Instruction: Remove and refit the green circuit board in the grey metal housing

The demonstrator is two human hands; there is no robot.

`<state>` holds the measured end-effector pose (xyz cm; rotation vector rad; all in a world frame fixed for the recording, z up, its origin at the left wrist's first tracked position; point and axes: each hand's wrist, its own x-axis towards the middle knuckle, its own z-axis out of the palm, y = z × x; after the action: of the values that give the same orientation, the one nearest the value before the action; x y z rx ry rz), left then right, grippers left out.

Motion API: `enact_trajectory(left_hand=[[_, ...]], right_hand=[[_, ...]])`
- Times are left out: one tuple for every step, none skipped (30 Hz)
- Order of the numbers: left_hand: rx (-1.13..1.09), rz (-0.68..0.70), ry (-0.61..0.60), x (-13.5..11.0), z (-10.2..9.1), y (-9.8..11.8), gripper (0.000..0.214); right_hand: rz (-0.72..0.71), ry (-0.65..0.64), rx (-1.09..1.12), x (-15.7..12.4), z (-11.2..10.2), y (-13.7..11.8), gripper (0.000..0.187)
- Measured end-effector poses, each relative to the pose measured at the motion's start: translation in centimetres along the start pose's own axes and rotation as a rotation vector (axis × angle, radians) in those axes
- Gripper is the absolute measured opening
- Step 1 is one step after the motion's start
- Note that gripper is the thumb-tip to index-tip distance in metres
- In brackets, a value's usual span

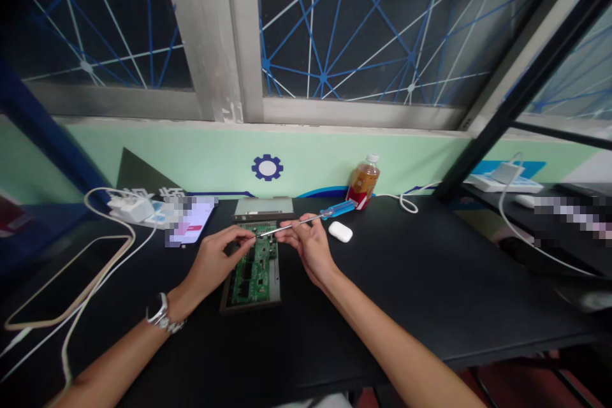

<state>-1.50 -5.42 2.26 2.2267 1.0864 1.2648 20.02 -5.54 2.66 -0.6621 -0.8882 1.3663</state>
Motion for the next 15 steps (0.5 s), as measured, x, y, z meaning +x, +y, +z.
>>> enact_trajectory(left_hand=[[-0.002,-0.006,-0.003,0.07,-0.13,-0.11,0.013],[-0.004,-0.01,-0.002,0.12,-0.27,-0.22,0.015],[-0.008,-0.013,-0.001,0.15,-0.42,-0.34,0.018],[-0.011,-0.016,-0.002,0.15,-0.57,-0.44,0.019],[-0.013,-0.018,-0.009,0.13,-0.71,-0.51,0.019],[-0.015,-0.017,-0.018,0.09,-0.83,-0.55,0.016],[-0.016,-0.015,-0.029,0.05,-0.93,-0.55,0.013],[-0.017,-0.011,-0.04,0.02,-1.02,-0.52,0.01],[-0.017,-0.005,-0.049,0.0,-1.07,-0.45,0.008],[-0.017,0.003,-0.055,-0.01,-1.1,-0.37,0.007],[-0.017,0.011,-0.06,0.0,-1.11,-0.3,0.007],[-0.016,0.018,-0.064,0.02,-1.1,-0.23,0.007],[-0.017,0.024,-0.067,0.04,-1.07,-0.2,0.007],[-0.016,0.031,-0.067,0.05,-1.03,-0.18,0.008],[-0.016,0.039,-0.064,0.05,-0.99,-0.19,0.008]], right_hand=[[-0.005,0.011,0.002,0.07,-0.02,-0.03,0.038],[-0.01,0.021,0.007,0.13,-0.06,-0.05,0.038],[-0.011,0.029,0.012,0.19,-0.11,-0.06,0.038],[-0.009,0.033,0.016,0.22,-0.16,-0.07,0.037],[-0.007,0.038,0.019,0.24,-0.19,-0.06,0.037],[-0.002,0.042,0.019,0.22,-0.2,-0.05,0.037],[0.003,0.045,0.02,0.19,-0.17,-0.03,0.037],[0.011,0.048,0.021,0.14,-0.12,-0.01,0.037],[0.018,0.049,0.024,0.08,-0.04,0.0,0.038],[0.027,0.05,0.028,0.02,0.05,0.0,0.038],[0.035,0.053,0.029,-0.03,0.14,0.01,0.039],[0.043,0.058,0.029,-0.07,0.21,0.01,0.039],[0.047,0.063,0.027,-0.1,0.25,0.02,0.039],[0.051,0.067,0.024,-0.11,0.25,0.05,0.039],[0.054,0.071,0.021,-0.11,0.23,0.09,0.039]])
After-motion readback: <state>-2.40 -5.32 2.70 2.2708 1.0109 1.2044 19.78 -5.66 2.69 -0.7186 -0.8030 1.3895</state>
